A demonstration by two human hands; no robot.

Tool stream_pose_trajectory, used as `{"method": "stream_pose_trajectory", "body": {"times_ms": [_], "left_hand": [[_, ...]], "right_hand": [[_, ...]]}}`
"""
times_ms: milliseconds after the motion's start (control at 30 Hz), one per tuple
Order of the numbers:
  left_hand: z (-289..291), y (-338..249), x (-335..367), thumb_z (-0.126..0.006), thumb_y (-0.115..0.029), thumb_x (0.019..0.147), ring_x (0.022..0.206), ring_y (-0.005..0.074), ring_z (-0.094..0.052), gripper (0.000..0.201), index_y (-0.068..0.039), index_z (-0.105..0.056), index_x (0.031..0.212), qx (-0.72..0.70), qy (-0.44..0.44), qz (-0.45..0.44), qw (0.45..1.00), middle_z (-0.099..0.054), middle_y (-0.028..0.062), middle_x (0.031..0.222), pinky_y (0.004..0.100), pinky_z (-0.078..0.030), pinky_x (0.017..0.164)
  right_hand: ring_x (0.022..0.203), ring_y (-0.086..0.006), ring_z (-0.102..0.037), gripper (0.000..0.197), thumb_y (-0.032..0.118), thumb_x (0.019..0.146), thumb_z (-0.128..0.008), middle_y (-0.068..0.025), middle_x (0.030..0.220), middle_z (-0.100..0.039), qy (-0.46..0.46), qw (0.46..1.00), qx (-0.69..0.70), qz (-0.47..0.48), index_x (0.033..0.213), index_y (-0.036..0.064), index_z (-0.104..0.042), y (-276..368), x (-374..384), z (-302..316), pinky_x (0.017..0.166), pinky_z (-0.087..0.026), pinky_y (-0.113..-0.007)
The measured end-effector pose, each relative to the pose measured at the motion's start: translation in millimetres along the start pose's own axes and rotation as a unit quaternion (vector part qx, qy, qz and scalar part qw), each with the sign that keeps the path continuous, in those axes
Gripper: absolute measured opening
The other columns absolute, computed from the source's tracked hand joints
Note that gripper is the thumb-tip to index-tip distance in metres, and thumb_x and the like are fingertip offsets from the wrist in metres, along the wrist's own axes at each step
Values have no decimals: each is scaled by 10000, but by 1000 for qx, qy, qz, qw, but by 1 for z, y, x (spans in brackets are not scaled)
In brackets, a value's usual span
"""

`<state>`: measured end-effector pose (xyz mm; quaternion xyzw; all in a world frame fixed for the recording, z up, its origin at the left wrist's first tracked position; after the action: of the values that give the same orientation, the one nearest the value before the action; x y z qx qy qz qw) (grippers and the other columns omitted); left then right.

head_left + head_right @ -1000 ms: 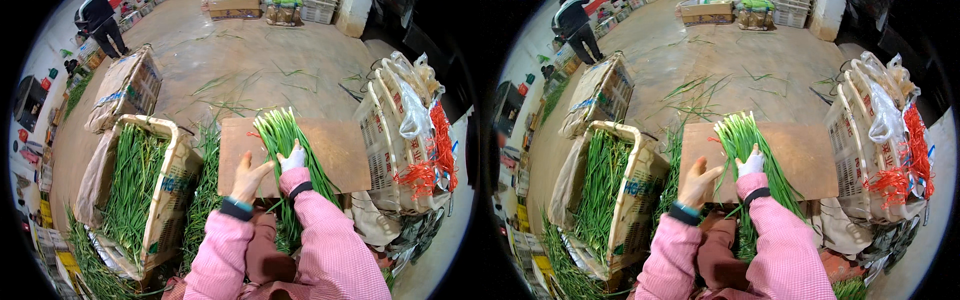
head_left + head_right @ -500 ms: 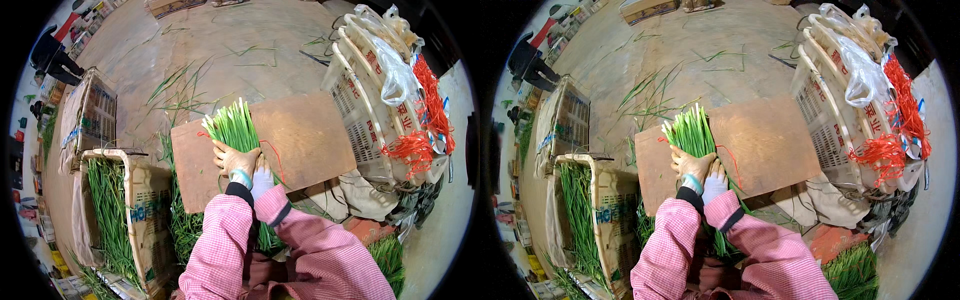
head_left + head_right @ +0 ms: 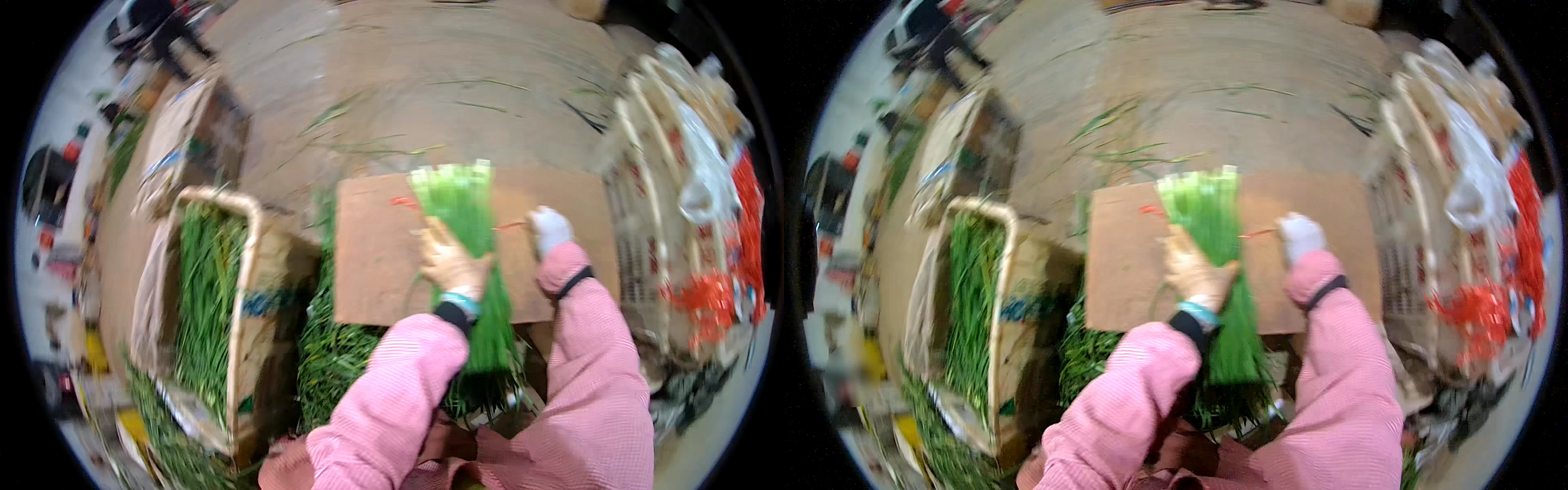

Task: The person picks up green onions from a crate, aligns them into a bundle, and secures them with a red string on a wooden surface.

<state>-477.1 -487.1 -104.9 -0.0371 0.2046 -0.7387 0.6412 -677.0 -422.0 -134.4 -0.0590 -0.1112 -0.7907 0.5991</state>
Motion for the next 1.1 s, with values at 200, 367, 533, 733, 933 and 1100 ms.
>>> {"method": "stream_pose_trajectory", "body": {"times_ms": [200,367,533,733,933,1100], "left_hand": [[22,13,-6,-743,-442,573,1259,347,-261,1115,-87,-72,1390,-63,211,16,975,-201,183,1394,512,-259,979],[115,111,13,-697,-143,687,1115,220,-466,615,-49,-442,1238,-600,53,-51,797,-507,124,1177,326,-357,960],[244,320,34,-666,-129,741,947,122,-536,434,-54,-543,1151,-506,-139,-18,851,-587,26,1026,234,-421,853],[289,477,84,-693,-394,672,1228,275,-364,794,-28,-365,1296,-125,-152,78,977,-386,168,1324,327,-287,1021],[299,538,198,-724,-458,634,1270,310,-288,951,8,-270,1328,19,-196,53,979,-292,201,1370,331,-261,1035],[290,611,286,-714,-552,573,1300,321,-223,1109,-6,-165,1366,67,-161,104,979,-227,200,1400,387,-223,1049]], "right_hand": [[1093,-324,-472,459,-36,712,-566,-157,1239,-458,-64,990,95,-76,1159,48,-504,48,16,61,930,-395,-372],[1156,-300,-431,523,-56,679,-590,-148,1236,-452,-113,970,143,157,1179,55,-486,205,32,121,981,-345,-366],[1078,-295,-490,445,-29,680,-609,-131,1157,-519,-61,932,244,261,1109,52,-528,335,73,134,939,-383,-357],[960,-266,-558,291,20,726,-597,-109,1023,-588,-95,880,370,283,1014,62,-579,472,156,90,842,-446,-326],[808,-283,-563,228,61,739,-547,-103,805,-610,-104,899,317,284,955,86,-614,520,173,20,730,-428,-366],[750,-267,-564,237,33,729,-519,-50,741,-626,-147,866,373,299,944,61,-616,525,169,27,714,-423,-360]]}}
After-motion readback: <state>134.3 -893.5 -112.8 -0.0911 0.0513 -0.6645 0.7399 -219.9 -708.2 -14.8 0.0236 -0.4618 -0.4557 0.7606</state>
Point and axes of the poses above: each hand's wrist, its own x-axis towards the middle knuckle, its own z-axis out of the back of the hand, y = z × x, the point moved 9 cm from there along x, towards the middle knuckle
